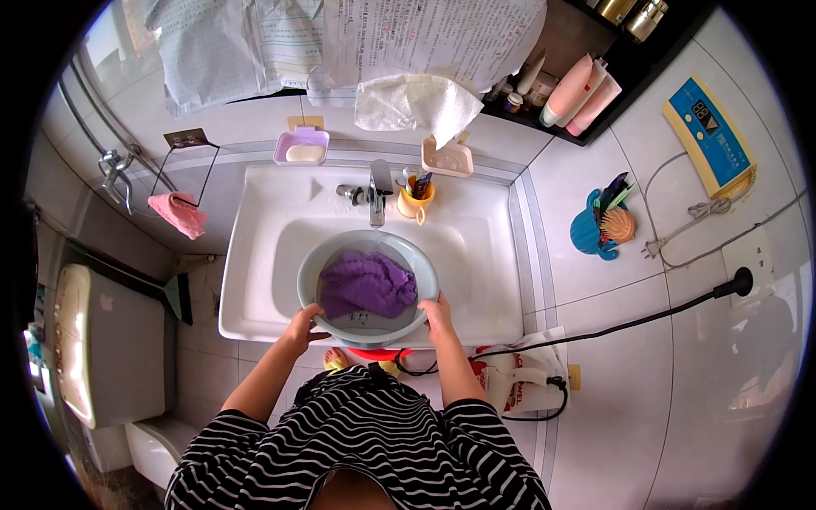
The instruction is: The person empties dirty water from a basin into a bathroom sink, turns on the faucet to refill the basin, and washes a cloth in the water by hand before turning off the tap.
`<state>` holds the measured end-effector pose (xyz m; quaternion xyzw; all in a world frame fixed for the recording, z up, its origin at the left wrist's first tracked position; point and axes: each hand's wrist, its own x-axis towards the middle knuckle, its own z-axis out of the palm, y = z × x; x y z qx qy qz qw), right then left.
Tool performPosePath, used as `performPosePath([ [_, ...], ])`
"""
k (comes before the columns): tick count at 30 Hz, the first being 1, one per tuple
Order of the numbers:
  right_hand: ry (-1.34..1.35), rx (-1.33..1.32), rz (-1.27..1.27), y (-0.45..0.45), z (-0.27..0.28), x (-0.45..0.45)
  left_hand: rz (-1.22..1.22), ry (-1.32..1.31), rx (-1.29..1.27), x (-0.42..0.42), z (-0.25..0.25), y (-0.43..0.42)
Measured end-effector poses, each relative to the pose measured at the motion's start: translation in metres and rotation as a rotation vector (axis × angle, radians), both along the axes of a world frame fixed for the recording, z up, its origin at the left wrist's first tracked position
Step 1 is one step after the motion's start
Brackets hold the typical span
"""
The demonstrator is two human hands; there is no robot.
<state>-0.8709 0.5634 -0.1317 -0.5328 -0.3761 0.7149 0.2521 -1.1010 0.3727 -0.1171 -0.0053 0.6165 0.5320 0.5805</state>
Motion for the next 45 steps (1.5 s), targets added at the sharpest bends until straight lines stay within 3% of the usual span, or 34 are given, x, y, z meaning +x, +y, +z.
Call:
performPosePath([
  [45, 0.011, 0.011, 0.006, -0.003, 0.005, 0.0, 0.025, 0.008, 0.028, 0.002, 0.002, -0.001],
])
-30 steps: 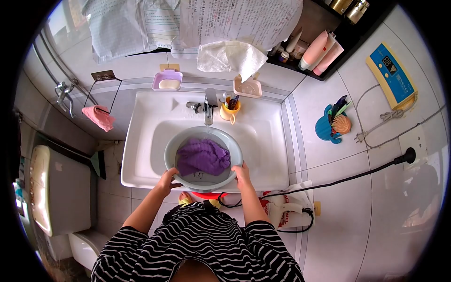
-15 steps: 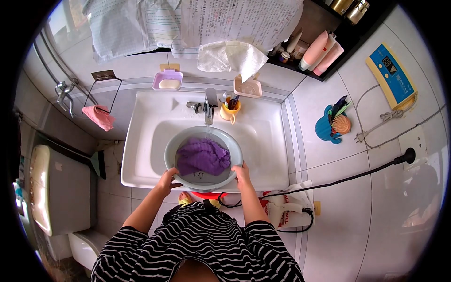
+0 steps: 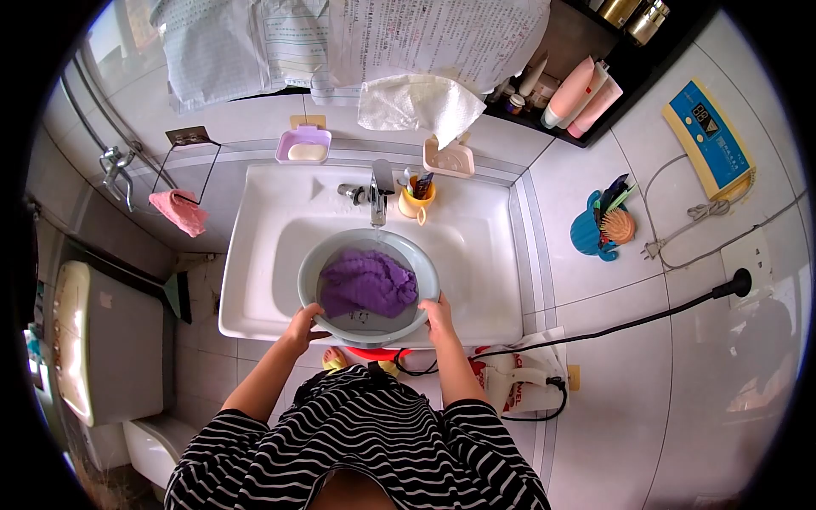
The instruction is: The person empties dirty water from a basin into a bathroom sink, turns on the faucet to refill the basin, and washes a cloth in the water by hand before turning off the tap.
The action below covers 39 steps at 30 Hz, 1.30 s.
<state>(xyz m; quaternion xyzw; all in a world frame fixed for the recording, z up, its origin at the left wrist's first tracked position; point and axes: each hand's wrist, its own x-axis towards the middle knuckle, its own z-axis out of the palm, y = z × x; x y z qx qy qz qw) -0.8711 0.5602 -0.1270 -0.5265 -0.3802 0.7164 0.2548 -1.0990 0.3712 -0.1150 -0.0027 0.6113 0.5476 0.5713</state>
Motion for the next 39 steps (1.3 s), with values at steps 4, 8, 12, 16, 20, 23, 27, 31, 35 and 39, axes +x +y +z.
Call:
performPosePath([
  [4, 0.003, -0.002, 0.005, 0.0, 0.0, 0.0, -0.004, 0.001, 0.0, 0.0, -0.001, 0.0],
  [8, 0.001, -0.005, 0.006, 0.0, 0.002, 0.0, -0.005, -0.006, 0.009, -0.001, -0.001, 0.0],
  [12, -0.008, -0.01, 0.013, 0.0, 0.003, 0.0, 0.002, -0.001, 0.002, 0.0, 0.0, 0.0],
  [16, -0.022, -0.011, 0.015, 0.001, 0.001, 0.001, -0.019, -0.018, 0.022, -0.002, -0.006, 0.0],
  [20, -0.003, -0.006, 0.019, 0.001, -0.001, 0.001, 0.002, -0.003, 0.006, -0.001, -0.003, 0.001],
  [23, 0.003, -0.008, -0.011, 0.0, 0.0, 0.0, 0.002, -0.004, 0.009, 0.0, -0.001, 0.001],
  [27, 0.006, -0.007, -0.013, 0.0, 0.002, -0.001, -0.003, -0.002, 0.024, -0.001, -0.002, 0.0],
  [31, -0.008, -0.015, -0.006, 0.0, 0.004, 0.0, -0.02, -0.03, 0.028, -0.001, -0.005, 0.0],
  [35, -0.021, -0.029, 0.011, 0.0, 0.006, 0.001, 0.064, -0.018, -0.014, 0.005, -0.003, 0.002],
  [39, -0.028, -0.033, 0.019, 0.0, 0.008, 0.0, 0.083, -0.242, -0.135, 0.022, 0.026, 0.009],
])
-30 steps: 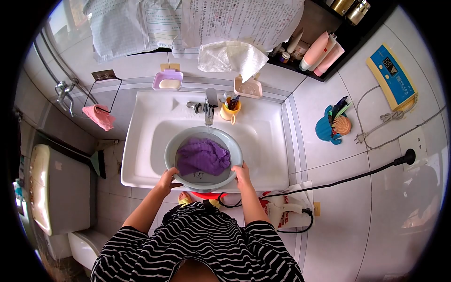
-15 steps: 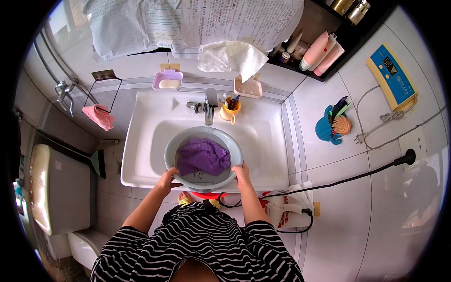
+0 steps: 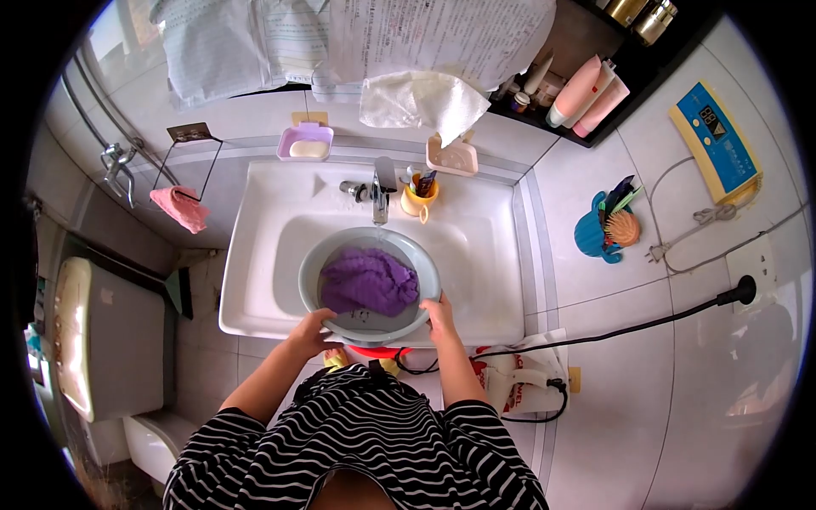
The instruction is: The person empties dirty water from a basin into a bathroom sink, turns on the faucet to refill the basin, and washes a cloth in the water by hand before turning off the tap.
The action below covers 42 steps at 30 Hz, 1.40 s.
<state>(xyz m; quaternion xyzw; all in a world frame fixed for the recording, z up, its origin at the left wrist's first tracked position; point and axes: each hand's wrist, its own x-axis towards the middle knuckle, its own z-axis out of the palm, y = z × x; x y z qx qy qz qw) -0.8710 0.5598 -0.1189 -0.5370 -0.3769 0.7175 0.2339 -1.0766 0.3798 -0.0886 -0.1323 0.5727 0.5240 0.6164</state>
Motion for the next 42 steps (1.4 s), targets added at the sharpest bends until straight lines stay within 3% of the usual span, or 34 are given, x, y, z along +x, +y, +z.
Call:
performPosePath([
  [5, 0.022, -0.01, -0.006, 0.001, 0.0, -0.001, 0.004, 0.012, 0.074, -0.004, -0.024, 0.001],
  [8, -0.131, 0.323, -0.034, 0.0, -0.008, -0.006, -0.004, 0.052, 0.098, -0.006, -0.026, 0.003],
  [11, -0.537, 1.004, -0.166, 0.021, -0.012, -0.029, 0.038, 0.088, 0.119, 0.0, -0.032, 0.003],
  [14, -0.402, 1.076, 0.214, 0.041, 0.039, -0.068, 0.089, 0.131, 0.11, 0.006, -0.032, 0.008],
  [18, -0.305, 0.978, 0.318, 0.057, 0.065, -0.117, 0.138, 0.126, 0.091, 0.009, -0.034, 0.011],
  [27, -0.35, 1.3, 0.397, 0.079, 0.053, -0.147, 0.169, 0.173, 0.07, -0.001, -0.031, 0.016],
  [36, -0.588, 1.131, 0.675, 0.074, 0.062, -0.134, 0.182, 0.142, 0.047, -0.005, -0.031, 0.011],
  [39, -0.438, 1.389, 0.363, 0.08, 0.039, -0.121, 0.178, 0.137, 0.041, -0.006, -0.034, 0.003],
  [42, -0.841, 1.107, 0.318, 0.078, -0.018, -0.081, 0.158, 0.157, 0.04, -0.008, -0.029, -0.002],
])
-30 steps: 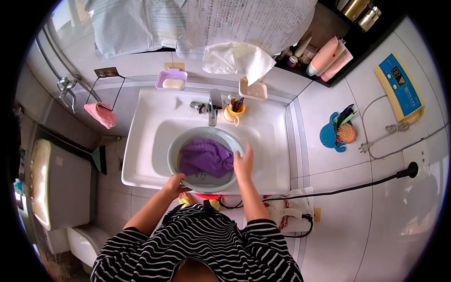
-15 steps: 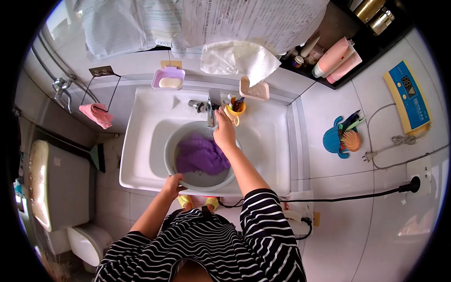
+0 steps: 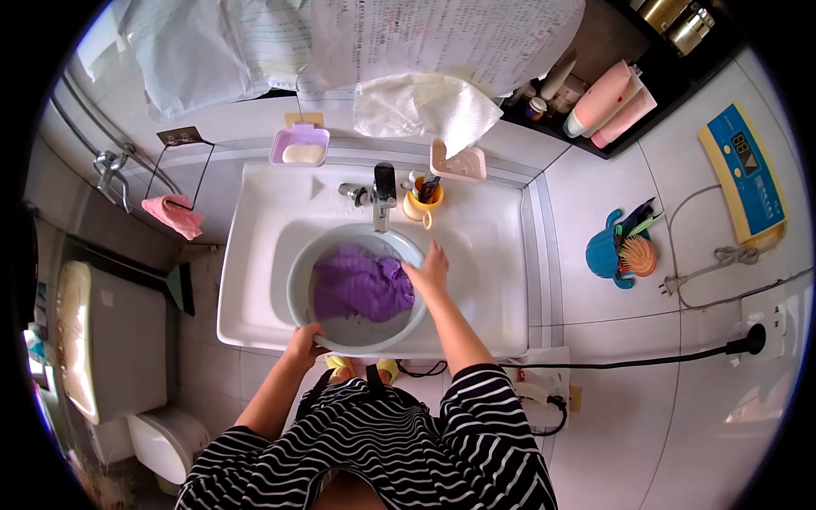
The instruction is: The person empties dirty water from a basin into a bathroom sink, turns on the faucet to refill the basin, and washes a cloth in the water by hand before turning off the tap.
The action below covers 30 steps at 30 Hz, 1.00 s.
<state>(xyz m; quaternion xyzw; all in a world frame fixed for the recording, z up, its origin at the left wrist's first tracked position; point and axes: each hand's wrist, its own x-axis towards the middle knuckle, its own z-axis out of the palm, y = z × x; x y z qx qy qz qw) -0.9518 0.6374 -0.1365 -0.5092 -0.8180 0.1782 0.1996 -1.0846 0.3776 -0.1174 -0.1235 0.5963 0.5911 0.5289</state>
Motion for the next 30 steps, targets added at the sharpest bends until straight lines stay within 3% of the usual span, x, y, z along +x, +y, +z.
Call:
performPosePath([
  [2, 0.224, -0.555, -0.186, 0.01, -0.06, 0.032, -0.038, 0.024, 0.002, -0.001, 0.006, -0.004],
  [5, 0.404, -1.502, -0.184, 0.006, -0.016, 0.061, -0.087, 0.062, 0.005, 0.002, 0.015, -0.009],
  [8, 0.246, -1.306, -0.217, -0.016, 0.013, 0.07, -0.138, -0.008, -0.019, 0.005, 0.019, -0.021],
  [12, 0.358, -1.255, -0.203, -0.039, 0.024, 0.094, -0.184, -0.057, 0.103, 0.011, 0.018, -0.035],
  [16, 0.621, -1.176, -0.246, -0.082, 0.038, 0.122, -0.272, 0.083, 0.009, 0.012, 0.045, -0.039],
  [22, 0.985, -0.968, -0.445, -0.177, 0.085, 0.146, -0.612, 0.24, 0.053, -0.015, 0.084, -0.037],
  [26, 1.117, -0.75, -0.561, -0.249, 0.093, 0.159, -1.028, 0.34, 0.082, -0.037, 0.104, -0.033],
  [30, 1.245, -0.706, -0.674, -0.32, 0.106, 0.17, -1.268, 0.343, 0.292, -0.031, 0.126, -0.036],
])
